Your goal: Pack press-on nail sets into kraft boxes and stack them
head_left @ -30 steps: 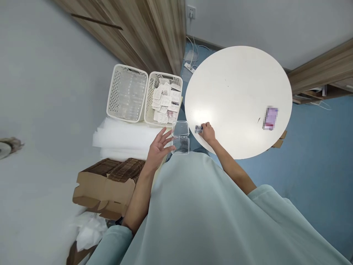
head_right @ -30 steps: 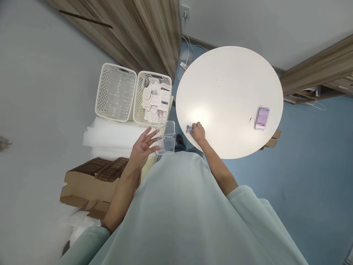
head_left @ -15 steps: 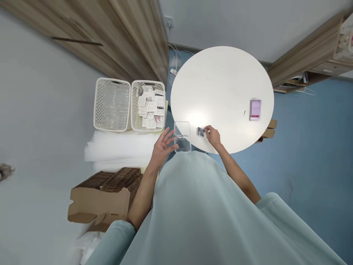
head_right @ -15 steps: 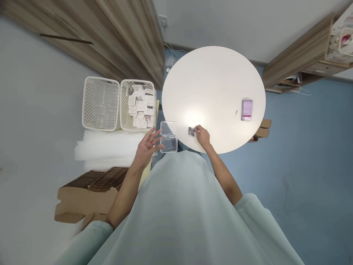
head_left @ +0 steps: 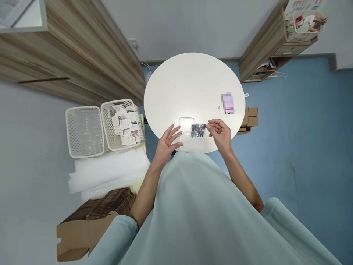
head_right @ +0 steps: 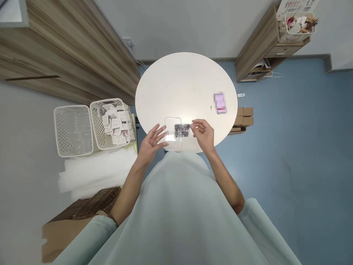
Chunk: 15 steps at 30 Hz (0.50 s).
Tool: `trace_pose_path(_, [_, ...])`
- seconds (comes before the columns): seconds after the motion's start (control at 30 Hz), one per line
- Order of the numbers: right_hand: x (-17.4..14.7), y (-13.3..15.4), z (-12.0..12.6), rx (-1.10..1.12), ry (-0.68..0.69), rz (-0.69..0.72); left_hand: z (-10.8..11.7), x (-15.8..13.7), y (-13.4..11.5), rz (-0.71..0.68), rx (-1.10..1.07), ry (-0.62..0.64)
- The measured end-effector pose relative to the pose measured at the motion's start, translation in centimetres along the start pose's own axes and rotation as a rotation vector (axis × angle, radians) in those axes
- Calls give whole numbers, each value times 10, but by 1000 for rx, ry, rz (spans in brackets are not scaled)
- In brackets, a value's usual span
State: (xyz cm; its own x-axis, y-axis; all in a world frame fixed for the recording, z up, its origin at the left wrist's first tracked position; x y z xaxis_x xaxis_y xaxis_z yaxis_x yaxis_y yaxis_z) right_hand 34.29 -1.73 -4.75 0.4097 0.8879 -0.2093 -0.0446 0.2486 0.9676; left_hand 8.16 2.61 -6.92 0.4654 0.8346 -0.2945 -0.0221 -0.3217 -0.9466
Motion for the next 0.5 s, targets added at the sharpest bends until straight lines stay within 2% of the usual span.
trace_pose_path(0.2, [-12,2,-16,-11,25,-29,-19,6,-10,-22,8,-1])
trace_pose_path(0.5, [-31,1,-14,-123,91,-51,-21,2,-6,-34,11,-15])
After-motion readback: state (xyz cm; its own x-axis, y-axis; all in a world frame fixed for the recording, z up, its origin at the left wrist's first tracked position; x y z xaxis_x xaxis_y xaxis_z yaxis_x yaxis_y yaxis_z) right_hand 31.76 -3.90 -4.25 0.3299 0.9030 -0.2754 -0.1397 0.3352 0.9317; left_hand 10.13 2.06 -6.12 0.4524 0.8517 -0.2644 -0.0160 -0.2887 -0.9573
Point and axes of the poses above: each hand's wrist, its own x-axis towards the middle knuckle, its own z-axis out of the back of the hand, y = z × x, the point moved 1 cm from there along x, towards the middle knuckle, and after that the axes turned 1 degree about x, right-handed, at the moved point
